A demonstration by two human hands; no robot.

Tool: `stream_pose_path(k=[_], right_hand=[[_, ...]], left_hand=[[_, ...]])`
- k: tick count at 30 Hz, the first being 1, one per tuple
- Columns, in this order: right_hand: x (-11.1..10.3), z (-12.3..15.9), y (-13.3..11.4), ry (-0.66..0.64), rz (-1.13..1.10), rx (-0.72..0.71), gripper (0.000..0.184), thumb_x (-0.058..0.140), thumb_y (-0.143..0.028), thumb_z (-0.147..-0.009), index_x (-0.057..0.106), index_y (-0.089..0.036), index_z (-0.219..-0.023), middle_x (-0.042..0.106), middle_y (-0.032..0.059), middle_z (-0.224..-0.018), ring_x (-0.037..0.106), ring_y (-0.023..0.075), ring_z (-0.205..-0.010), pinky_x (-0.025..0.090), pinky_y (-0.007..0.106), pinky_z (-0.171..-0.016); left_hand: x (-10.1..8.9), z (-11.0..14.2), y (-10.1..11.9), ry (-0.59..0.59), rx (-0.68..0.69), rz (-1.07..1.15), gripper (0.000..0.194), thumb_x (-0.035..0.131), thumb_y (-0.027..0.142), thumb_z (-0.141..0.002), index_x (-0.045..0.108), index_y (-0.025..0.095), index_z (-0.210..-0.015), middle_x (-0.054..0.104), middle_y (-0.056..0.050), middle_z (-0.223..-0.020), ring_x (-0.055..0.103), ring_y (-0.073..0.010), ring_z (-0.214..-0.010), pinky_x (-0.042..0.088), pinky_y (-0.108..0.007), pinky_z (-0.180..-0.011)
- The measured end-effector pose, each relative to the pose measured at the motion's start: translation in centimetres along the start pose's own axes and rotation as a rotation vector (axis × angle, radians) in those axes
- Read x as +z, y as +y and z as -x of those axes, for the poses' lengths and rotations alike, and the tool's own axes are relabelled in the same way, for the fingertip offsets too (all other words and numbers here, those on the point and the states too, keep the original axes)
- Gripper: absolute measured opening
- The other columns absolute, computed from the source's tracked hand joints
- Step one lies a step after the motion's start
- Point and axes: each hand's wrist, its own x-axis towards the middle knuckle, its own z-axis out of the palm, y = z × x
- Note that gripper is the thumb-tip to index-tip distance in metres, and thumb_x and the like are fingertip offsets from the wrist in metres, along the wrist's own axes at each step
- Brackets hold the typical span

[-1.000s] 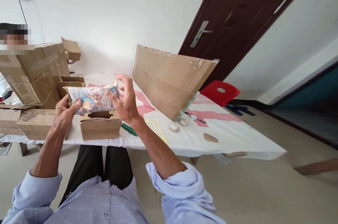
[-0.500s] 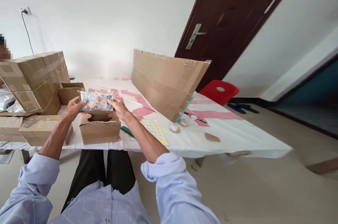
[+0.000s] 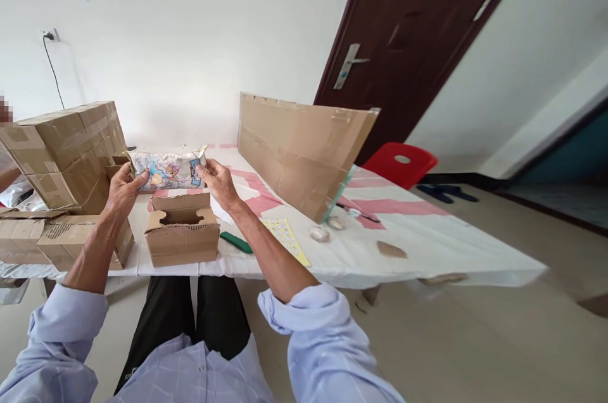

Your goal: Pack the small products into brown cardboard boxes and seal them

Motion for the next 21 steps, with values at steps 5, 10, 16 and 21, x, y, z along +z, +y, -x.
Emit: stream_pose_path(k=[5,10,16,21], right_hand=[[0.3,-0.2,-2.7,-0.023,0.04,-0.126,0.067,0.088,-0.082,-0.08,0.079,-0.026,-0.115,0.084,0.0058,-0.115,0.075,0.0303,-0.118,0.062,0.043,-0.106],[0.5,-0.2,-2.7,-0.008,0.045,-0.161,0.065,0.088,-0.081,-0.081,0.079,-0.026,-0.114,0.083,0.0058,-0.113,0.075,0.0301,-0.118,0.063,0.045,-0.108],[0.3,-0.8,-1.6,-0.061,0.12,-0.117,0.072,0.085,-0.086,-0.082,0.078,-0.025,-0.118,0.083,0.0101,-0.124,0.075,0.0311,-0.124,0.065,0.048,-0.108],[-2.1,-0.3,0.0,-0.03,0.22,-0.048,0.071,0.08,-0.085,-0.086,0.075,-0.025,-0.124,0.082,0.0142,-0.128,0.076,0.03,-0.123,0.066,0.051,-0.107]], left_hand=[[0.7,0.4,2.9,-0.067,0.167,-0.008,0.06,0.106,0.052,-0.069,0.079,0.022,-0.112,0.085,-0.005,-0.107,0.08,-0.0212,-0.092,0.066,-0.034,-0.09],[0.6,0.5,4.1,-0.103,0.152,-0.133,0.057,0.106,0.054,-0.067,0.081,0.019,-0.106,0.085,-0.006,-0.102,0.078,-0.0215,-0.089,0.065,-0.033,-0.084],[-0.7,-2.2,4.6,-0.094,0.094,-0.208,0.057,0.112,0.049,-0.053,0.083,0.017,-0.091,0.083,-0.005,-0.089,0.076,-0.0214,-0.077,0.065,-0.034,-0.075],[-4.3,-6.6,4.2,0.015,0.115,-0.172,0.053,0.111,0.038,-0.052,0.083,0.019,-0.093,0.084,-0.004,-0.09,0.078,-0.0222,-0.08,0.067,-0.034,-0.078]])
